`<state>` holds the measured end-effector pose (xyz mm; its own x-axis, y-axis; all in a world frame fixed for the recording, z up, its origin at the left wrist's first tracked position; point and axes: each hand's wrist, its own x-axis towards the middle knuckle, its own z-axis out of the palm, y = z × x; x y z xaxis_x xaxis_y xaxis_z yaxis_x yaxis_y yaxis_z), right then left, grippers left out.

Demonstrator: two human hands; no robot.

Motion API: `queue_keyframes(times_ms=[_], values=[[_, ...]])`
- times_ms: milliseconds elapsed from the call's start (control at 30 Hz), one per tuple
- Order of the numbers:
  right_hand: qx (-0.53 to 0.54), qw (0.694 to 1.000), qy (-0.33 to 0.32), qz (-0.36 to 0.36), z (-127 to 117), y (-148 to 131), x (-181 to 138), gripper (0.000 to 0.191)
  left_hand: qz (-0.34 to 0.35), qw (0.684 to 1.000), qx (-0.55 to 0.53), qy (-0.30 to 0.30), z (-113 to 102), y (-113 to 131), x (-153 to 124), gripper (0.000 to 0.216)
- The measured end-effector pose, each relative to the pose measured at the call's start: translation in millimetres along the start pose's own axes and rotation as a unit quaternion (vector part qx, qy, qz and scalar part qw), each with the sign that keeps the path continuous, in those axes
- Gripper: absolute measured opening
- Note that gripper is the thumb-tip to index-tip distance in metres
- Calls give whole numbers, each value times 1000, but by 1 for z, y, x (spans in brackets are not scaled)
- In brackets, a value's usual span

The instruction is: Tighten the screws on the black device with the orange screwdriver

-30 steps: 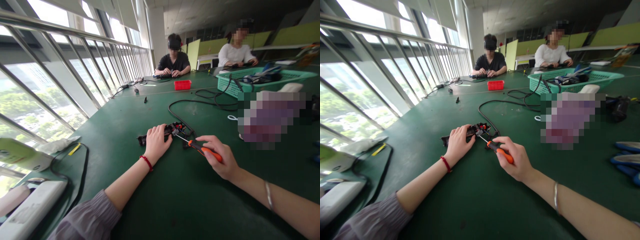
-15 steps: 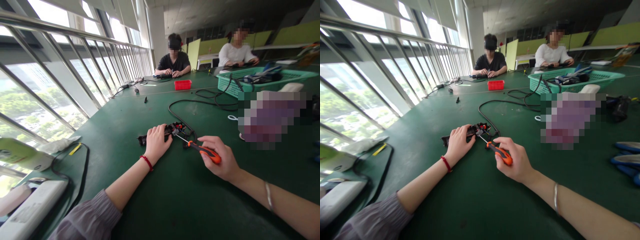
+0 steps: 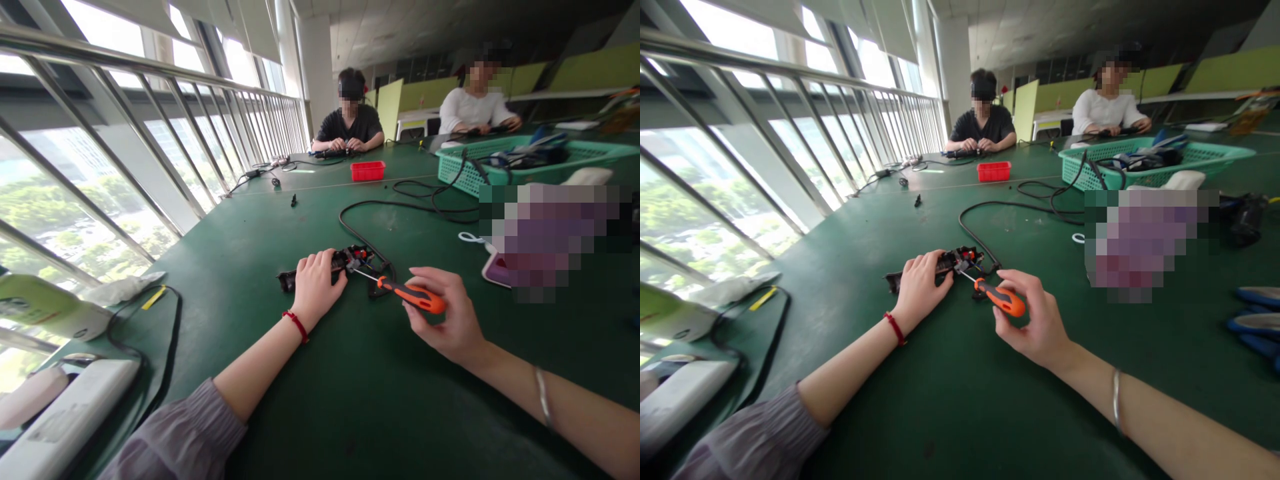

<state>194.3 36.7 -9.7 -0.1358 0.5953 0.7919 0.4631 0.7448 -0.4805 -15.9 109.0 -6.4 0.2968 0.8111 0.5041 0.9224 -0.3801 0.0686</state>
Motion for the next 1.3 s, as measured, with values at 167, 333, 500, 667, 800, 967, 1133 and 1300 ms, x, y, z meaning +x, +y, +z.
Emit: queue_keyframes(times_ms=[167, 333, 500, 667, 800, 967, 1133, 1300], values=[[-24, 998, -58, 25, -2, -5, 5, 35, 0, 1000, -1, 2, 0, 0, 0, 35], [-21, 998, -48, 21, -1, -4, 3, 42, 1, 1000, -1, -2, 0, 1, 0, 35], [-29, 999, -23, 28, -1, 1, 0, 35, 2, 1000, 2, -1, 0, 0, 0, 35], [-45, 993, -106, 15, -5, 0, 2, 22, 1, 1000, 0, 1, 0, 0, 0, 35], [-51, 993, -103, -35, -5, -2, 5, 24, 1, 1000, 2, 1, 0, 1, 0, 35], [-74, 995, -60, -26, -3, -4, 6, 31, 2, 1000, 0, 2, 0, 0, 0, 35], [-45, 999, 7, -26, 0, -1, 4, 38, 3, 1000, 2, -1, 0, 0, 0, 35], [-57, 998, -17, 12, -1, -1, 3, 28, 0, 1000, 3, -2, -1, 0, 0, 34]])
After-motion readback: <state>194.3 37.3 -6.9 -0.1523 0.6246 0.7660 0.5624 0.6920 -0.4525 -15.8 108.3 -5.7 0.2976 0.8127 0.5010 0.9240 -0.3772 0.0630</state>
